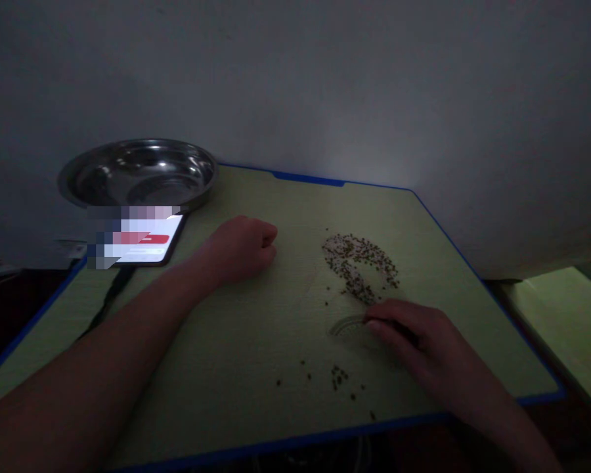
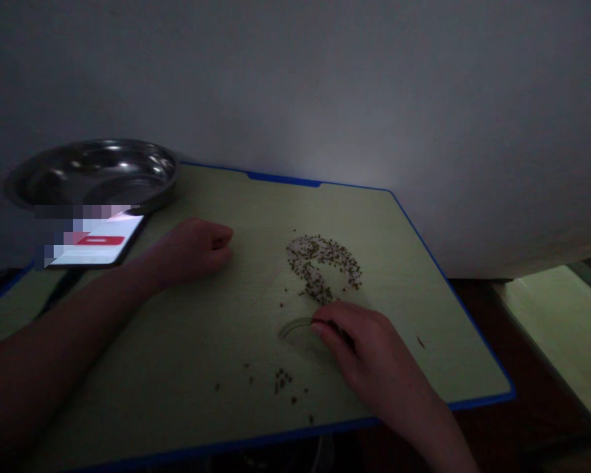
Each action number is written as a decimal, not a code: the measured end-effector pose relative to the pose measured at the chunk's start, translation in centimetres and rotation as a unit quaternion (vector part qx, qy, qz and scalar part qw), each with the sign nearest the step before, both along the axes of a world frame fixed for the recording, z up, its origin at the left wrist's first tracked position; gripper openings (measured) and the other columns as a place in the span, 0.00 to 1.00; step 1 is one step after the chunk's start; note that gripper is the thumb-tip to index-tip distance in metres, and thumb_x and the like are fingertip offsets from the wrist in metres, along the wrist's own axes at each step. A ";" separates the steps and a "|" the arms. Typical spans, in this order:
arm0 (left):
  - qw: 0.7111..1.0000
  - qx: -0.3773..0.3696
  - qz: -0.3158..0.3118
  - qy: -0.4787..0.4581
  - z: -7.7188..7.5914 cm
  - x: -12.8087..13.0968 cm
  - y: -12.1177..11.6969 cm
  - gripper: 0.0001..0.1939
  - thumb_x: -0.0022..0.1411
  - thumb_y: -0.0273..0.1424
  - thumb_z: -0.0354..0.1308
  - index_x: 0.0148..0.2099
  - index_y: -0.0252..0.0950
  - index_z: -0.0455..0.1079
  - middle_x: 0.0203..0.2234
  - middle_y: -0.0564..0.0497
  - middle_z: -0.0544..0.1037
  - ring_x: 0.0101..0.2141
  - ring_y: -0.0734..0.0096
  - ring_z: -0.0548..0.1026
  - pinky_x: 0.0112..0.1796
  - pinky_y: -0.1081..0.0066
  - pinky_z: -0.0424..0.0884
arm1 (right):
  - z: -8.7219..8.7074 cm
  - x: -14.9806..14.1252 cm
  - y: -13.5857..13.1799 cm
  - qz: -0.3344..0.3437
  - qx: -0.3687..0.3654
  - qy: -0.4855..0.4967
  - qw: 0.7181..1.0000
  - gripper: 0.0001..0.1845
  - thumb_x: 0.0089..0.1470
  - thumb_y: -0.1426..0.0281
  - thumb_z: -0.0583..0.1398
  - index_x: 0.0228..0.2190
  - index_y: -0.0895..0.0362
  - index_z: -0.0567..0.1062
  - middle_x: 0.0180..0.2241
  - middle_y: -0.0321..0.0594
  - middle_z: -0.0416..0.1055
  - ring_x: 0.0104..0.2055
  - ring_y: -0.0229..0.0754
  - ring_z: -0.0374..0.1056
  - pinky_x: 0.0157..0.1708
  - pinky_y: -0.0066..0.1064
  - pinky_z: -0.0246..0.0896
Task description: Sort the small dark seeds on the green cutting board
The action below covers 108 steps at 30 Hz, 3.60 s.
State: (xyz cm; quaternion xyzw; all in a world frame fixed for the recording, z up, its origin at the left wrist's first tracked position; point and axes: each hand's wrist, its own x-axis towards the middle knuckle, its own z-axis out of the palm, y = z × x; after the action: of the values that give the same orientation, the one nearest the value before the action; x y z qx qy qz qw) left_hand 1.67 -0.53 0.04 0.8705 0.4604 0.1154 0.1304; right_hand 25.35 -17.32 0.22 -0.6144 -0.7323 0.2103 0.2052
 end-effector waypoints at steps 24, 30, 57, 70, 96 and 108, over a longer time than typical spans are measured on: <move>1.000 0.003 0.001 0.025 -0.1 0.0 0.1 0.09 0.48 0.29 0.47 0.19 0.38 0.51 0.14 0.56 0.56 0.19 0.75 0.55 0.24 0.69 0.49 | -0.2 0.6 0.6 -0.023 -0.008 -0.005 1.000 0.10 0.60 0.66 0.54 0.34 0.54 0.75 0.34 0.39 0.77 0.35 0.42 0.71 0.36 0.35 0.64; 1.000 0.005 0.001 0.025 -0.1 -0.1 0.2 0.10 0.48 0.28 0.48 0.19 0.38 0.50 0.14 0.56 0.55 0.19 0.75 0.54 0.23 0.69 0.48 | 1.7 -1.0 2.2 -0.010 -0.002 0.060 0.998 0.08 0.59 0.65 0.56 0.31 0.54 0.73 0.25 0.34 0.72 0.26 0.36 0.67 0.25 0.28 0.59; 0.999 0.009 0.005 0.032 -0.4 -0.4 0.4 0.08 0.49 0.28 0.48 0.20 0.38 0.55 0.14 0.55 0.58 0.19 0.74 0.57 0.24 0.69 0.49 | 4.6 4.6 1.2 0.101 -0.065 -0.061 0.991 0.12 0.62 0.61 0.55 0.32 0.52 0.75 0.29 0.34 0.73 0.31 0.37 0.68 0.31 0.28 0.59; 0.999 0.014 0.007 0.051 -0.2 -0.5 0.6 0.10 0.48 0.29 0.48 0.20 0.38 0.50 0.15 0.55 0.57 0.19 0.74 0.57 0.23 0.69 0.49 | 1.9 0.5 2.4 0.108 -0.030 -0.110 0.988 0.08 0.60 0.69 0.57 0.31 0.55 0.76 0.30 0.36 0.74 0.32 0.39 0.69 0.33 0.31 0.58; 0.999 0.003 0.002 0.040 -0.3 -0.4 0.4 0.10 0.49 0.28 0.48 0.19 0.39 0.50 0.14 0.55 0.57 0.20 0.73 0.56 0.24 0.68 0.49 | 2.6 4.9 0.6 0.033 -0.100 -0.052 0.993 0.11 0.59 0.64 0.56 0.29 0.53 0.75 0.27 0.36 0.74 0.29 0.39 0.68 0.30 0.30 0.60; 0.998 0.001 0.015 0.067 0.1 -0.6 0.6 0.11 0.50 0.29 0.48 0.19 0.39 0.49 0.14 0.55 0.57 0.19 0.73 0.57 0.24 0.69 0.50 | 2.2 5.2 8.2 0.039 -0.032 -0.095 0.994 0.10 0.58 0.68 0.56 0.29 0.57 0.76 0.25 0.36 0.72 0.26 0.38 0.64 0.27 0.29 0.54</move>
State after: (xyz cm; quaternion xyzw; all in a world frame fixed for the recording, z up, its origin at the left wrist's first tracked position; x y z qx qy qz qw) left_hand 1.09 0.06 0.15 0.8693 0.4810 0.0592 0.0970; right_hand 30.50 -9.13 2.41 -0.6091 -0.7645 0.1819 0.1068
